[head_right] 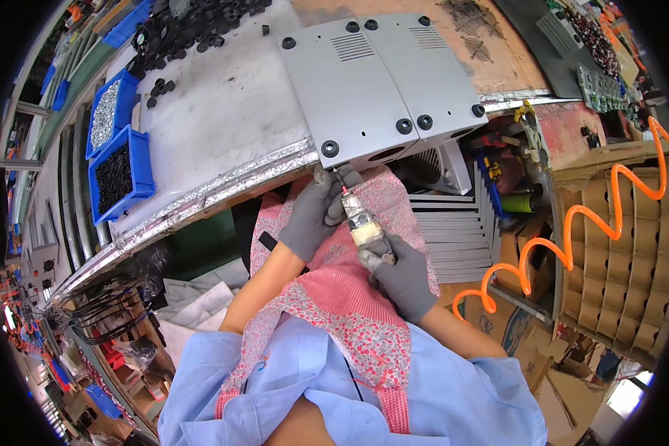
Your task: The person assembles electronic cooling fans into a metal enclosure by securing them with screws using an electric screwdriver.
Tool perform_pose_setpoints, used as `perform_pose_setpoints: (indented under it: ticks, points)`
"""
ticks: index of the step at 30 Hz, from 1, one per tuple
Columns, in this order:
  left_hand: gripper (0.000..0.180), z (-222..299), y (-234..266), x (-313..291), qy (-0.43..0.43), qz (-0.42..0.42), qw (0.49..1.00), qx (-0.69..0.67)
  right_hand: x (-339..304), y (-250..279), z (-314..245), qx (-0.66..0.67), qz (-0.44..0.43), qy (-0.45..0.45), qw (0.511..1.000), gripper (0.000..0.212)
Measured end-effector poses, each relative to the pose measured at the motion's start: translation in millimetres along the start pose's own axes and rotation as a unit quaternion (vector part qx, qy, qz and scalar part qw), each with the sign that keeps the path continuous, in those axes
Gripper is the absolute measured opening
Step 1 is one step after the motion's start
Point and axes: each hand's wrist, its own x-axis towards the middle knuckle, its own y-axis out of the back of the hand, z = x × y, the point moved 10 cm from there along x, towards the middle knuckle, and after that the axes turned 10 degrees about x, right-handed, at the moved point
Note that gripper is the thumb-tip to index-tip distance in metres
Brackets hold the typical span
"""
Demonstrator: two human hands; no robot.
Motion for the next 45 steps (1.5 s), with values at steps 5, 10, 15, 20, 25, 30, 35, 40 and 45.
perform_pose_setpoints:
  ticks: [5,10,15,20,25,30,35,40,45]
  points:
    - [0.05,-0.4,0.2,0.7,-0.005,-0.041,0.999,-0.01,-0.1,-0.5,-13.5,-0.086,0.023,0.085,0.992,0.049]
    - [0.049,4.3,-4.8,-2.2,0.003,-0.033,0.999,-0.013,-0.7,-1.5,-20.5,-0.131,0.035,0.108,0.985,0.049]
    - [0.046,8.5,-5.2,-3.9,0.006,-0.034,0.999,-0.036,-2.6,0.4,-8.6,-0.048,0.018,0.017,0.999,0.047]
    - [0.038,6.6,3.7,-3.4,0.035,-0.027,0.998,-0.046,0.4,34.3,-23.1,-0.055,0.028,0.079,0.995,0.05]
    - [0.036,3.5,55.8,-3.5,-0.007,0.09,0.988,0.122,-2.1,117.1,-111.3,-0.206,0.187,0.222,0.934,0.046]
    - [0.028,-0.7,83.0,1.8,-0.024,0.166,0.946,0.276,8.1,243.0,-166.6,-0.313,0.335,0.281,0.843,0.039]
    - [0.029,-12.9,82.3,20.7,0.004,0.153,0.952,0.266,18.3,286.0,-212.2,-0.488,0.389,0.134,0.77,0.039]
    - [0.029,-0.8,66.1,14.7,-0.03,0.088,0.932,0.35,45.9,286.0,-259.6,-0.697,0.354,0.104,0.615,0.027]
    - [0.039,45.2,10.7,-29.6,-0.129,0.042,0.913,0.384,60.7,233.5,-300.9,-0.749,0.362,0.363,0.419,0.015]
